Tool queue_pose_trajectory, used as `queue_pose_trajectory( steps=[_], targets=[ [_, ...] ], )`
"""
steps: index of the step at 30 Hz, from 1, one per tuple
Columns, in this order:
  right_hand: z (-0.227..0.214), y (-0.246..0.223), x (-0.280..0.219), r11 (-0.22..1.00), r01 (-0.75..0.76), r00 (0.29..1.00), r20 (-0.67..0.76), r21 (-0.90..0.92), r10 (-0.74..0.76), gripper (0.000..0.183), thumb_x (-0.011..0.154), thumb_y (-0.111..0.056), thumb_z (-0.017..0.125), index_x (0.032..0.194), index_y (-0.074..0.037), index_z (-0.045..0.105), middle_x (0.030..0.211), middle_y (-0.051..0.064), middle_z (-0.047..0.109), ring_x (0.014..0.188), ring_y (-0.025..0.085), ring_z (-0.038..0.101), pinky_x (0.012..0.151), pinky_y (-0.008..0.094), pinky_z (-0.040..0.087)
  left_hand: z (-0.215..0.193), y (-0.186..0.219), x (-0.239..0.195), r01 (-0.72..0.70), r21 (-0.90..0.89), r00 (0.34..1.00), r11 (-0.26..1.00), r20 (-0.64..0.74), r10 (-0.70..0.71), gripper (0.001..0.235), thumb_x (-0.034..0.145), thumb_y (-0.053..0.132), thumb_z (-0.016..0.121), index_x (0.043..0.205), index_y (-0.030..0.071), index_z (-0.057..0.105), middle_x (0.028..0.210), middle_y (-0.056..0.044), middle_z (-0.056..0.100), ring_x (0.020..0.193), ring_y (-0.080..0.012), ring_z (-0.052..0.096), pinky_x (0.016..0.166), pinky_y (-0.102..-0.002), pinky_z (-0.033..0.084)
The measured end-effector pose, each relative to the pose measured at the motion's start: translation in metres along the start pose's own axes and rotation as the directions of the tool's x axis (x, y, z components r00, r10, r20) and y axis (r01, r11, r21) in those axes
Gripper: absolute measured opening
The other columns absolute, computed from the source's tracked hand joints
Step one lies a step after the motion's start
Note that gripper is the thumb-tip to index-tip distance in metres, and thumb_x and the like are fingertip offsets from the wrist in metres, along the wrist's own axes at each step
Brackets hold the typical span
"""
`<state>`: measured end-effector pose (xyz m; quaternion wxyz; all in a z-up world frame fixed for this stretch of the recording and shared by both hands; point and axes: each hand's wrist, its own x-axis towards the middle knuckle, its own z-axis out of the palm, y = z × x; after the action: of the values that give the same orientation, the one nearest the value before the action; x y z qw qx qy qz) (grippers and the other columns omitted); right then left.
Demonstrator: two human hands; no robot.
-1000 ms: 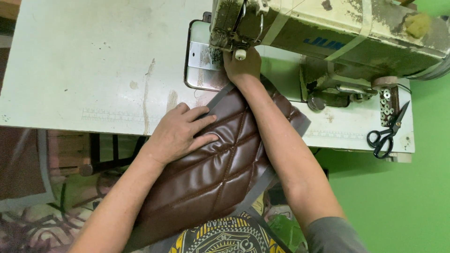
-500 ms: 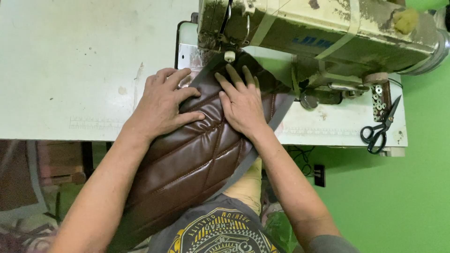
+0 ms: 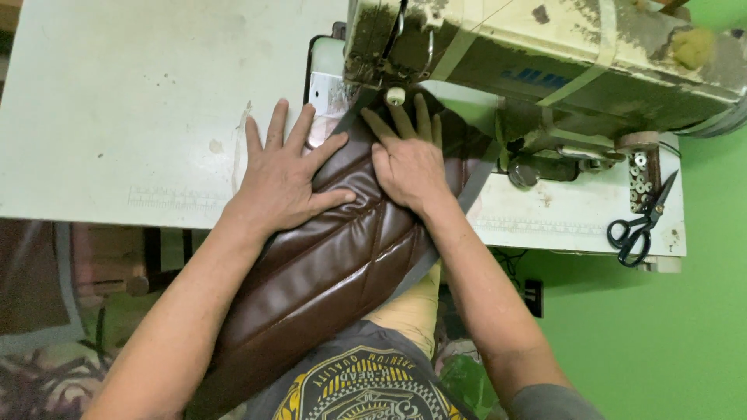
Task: Sewing a diamond pattern onto a brown vinyl piece using an industrial sewing machine and trimming the edges with scissors.
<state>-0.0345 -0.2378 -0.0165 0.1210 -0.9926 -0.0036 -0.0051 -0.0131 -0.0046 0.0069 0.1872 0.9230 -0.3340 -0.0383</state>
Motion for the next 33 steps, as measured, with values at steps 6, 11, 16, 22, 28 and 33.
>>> queue_pose_trajectory(
  steps=[6,11,16,22,28,33],
  targets=[
    [-0.015,0.006,0.038,0.998,0.050,0.997,0.060,-0.028,-0.048,0.060,0.098,-0.039,0.029,0.158,-0.035,0.035,0.150,0.025,0.049,0.147,0.052,0.022,0.121,0.065,0.008,0.010,-0.014,0.034,0.004,0.067,1.000,0.998,-0.030,-0.002,0.091,0.083,0.089,0.038,0.156,0.034,0.042,0.166,-0.024,0.021,0.151,-0.0506,0.006,0.109,-0.081,0.004],
    [-0.011,0.008,0.032,0.998,0.061,0.998,0.011,-0.032,-0.061,0.058,0.098,-0.041,0.035,0.155,-0.034,0.041,0.144,0.025,0.053,0.145,0.054,0.025,0.118,0.066,0.012,0.014,-0.006,0.027,0.035,0.019,0.999,0.999,-0.006,-0.035,0.093,0.083,0.090,0.032,0.157,0.035,0.039,0.167,-0.024,0.016,0.151,-0.0496,0.001,0.110,-0.080,0.001],
    [-0.006,0.005,0.030,0.993,0.103,0.990,-0.095,-0.057,-0.108,0.058,0.096,-0.037,0.042,0.154,-0.033,0.045,0.145,0.026,0.053,0.142,0.056,0.028,0.115,0.071,0.020,0.018,-0.008,0.022,0.029,-0.011,0.998,1.000,-0.061,-0.030,0.091,0.084,0.088,0.039,0.156,0.034,0.043,0.167,-0.026,0.013,0.151,-0.0499,-0.003,0.110,-0.082,0.000],
    [-0.009,-0.003,0.012,0.995,0.087,0.995,-0.050,-0.038,-0.089,0.055,0.098,-0.037,0.042,0.153,-0.030,0.045,0.146,0.022,0.051,0.146,0.053,0.020,0.114,0.073,0.017,0.019,-0.009,0.015,-0.147,0.137,0.981,0.980,-0.107,0.162,0.091,0.096,0.081,0.029,0.157,0.016,0.046,0.170,-0.012,0.026,0.155,-0.0438,-0.004,0.112,-0.081,0.001],
    [-0.005,-0.006,0.011,0.992,0.105,0.986,-0.122,-0.068,-0.113,0.055,0.097,-0.037,0.048,0.152,-0.031,0.047,0.147,0.018,0.049,0.143,0.056,0.026,0.112,0.076,0.023,0.008,-0.021,0.031,-0.397,0.276,0.909,0.875,-0.015,0.417,0.090,0.100,0.074,0.030,0.146,-0.001,0.049,0.165,-0.021,0.035,0.157,-0.0344,0.021,0.120,-0.069,0.013],
    [-0.012,-0.007,0.013,0.979,0.126,0.979,-0.141,-0.157,-0.149,0.058,0.094,-0.039,0.052,0.151,-0.032,0.050,0.128,0.022,0.062,0.135,0.058,0.042,0.106,0.077,0.030,0.005,-0.021,0.036,-0.318,0.062,0.947,0.946,0.077,0.313,0.090,0.092,0.083,0.031,0.141,0.010,0.048,0.156,-0.017,0.045,0.149,-0.0320,0.040,0.118,-0.060,0.030]
  ],
)
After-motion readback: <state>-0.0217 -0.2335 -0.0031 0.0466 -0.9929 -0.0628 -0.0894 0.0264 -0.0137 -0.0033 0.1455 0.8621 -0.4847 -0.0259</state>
